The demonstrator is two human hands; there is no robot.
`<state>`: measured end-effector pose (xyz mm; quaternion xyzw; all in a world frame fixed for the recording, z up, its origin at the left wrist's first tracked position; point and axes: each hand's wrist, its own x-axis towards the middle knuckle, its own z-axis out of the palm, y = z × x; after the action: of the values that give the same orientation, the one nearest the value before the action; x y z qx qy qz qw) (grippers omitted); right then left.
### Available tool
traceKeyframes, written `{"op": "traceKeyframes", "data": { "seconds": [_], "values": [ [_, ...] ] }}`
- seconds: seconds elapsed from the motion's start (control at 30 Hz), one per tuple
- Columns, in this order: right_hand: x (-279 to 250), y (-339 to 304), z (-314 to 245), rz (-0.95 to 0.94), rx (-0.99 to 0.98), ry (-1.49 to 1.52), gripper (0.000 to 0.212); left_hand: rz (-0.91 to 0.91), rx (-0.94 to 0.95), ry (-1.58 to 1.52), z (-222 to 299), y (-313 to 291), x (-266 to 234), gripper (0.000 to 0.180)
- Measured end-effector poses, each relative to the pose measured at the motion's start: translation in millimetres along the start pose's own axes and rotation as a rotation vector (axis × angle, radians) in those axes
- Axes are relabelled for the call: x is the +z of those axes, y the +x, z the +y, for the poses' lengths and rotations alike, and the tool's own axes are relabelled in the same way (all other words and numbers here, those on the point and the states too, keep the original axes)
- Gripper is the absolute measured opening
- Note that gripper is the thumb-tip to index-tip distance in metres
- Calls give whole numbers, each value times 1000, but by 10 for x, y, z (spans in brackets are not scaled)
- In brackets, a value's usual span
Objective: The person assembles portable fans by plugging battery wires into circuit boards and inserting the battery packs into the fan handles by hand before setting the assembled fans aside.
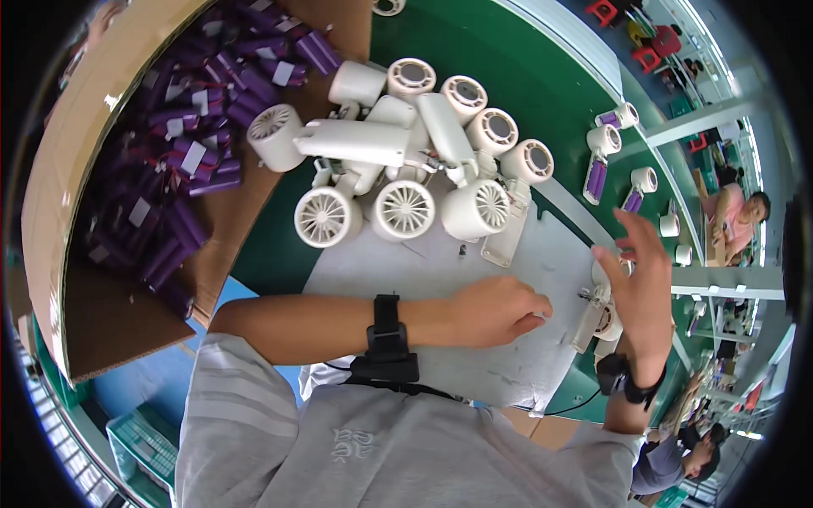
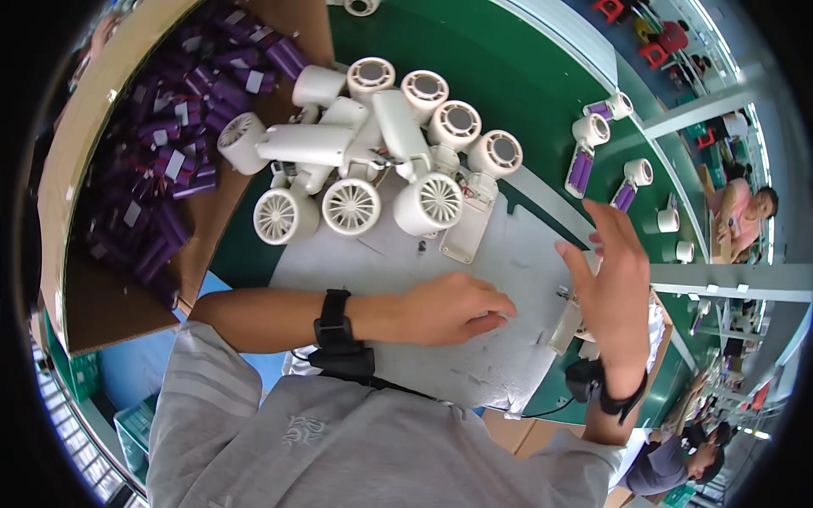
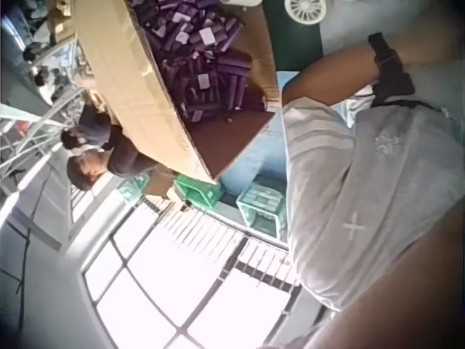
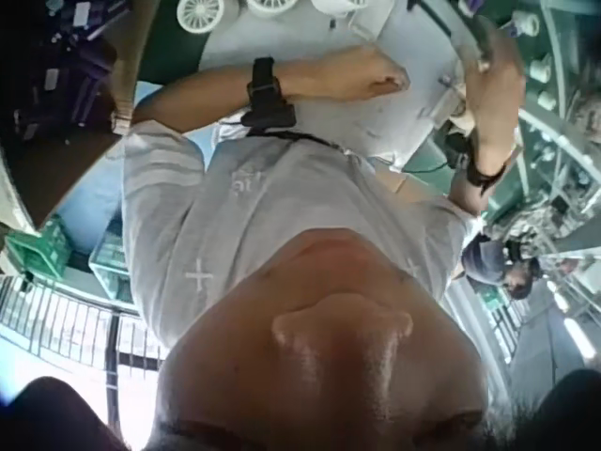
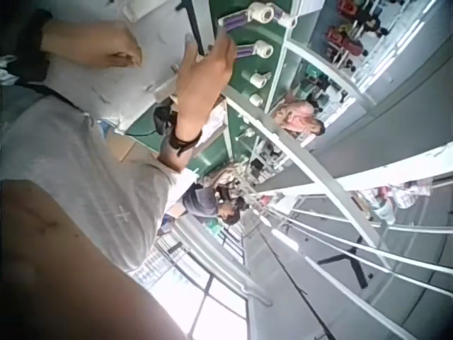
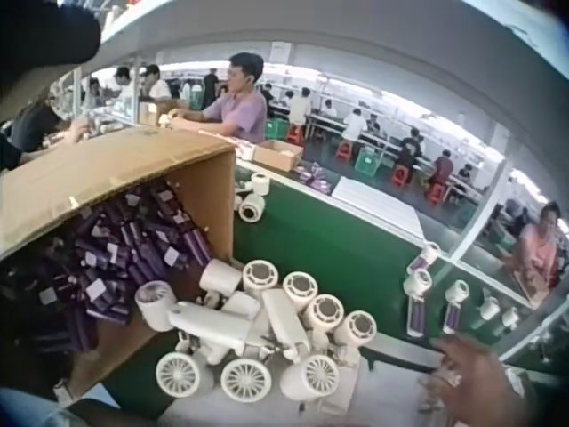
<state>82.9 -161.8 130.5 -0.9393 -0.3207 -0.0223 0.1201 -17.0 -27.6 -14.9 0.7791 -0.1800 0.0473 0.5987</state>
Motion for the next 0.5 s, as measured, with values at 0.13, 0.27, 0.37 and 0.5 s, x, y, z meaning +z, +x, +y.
{"op": "traceKeyframes", "data": {
  "seconds": [0.13, 0.27, 0.37, 0.5],
  "values": [
    [-83, 679, -228, -224, -163, -93, 48, -85, 82, 9, 45, -6, -78, 19],
    [203, 1672, -461, -259, -420, -80, 48, -180, 141, 117, 103, -3, -169, 35],
    [574, 2510, -696, -259, -567, -142, 50, -235, 177, 145, 45, 7, -131, 42],
    [1088, 3192, -1060, -279, -556, -302, 67, -245, 164, 145, -9, -15, -117, 43]
  ]
}}
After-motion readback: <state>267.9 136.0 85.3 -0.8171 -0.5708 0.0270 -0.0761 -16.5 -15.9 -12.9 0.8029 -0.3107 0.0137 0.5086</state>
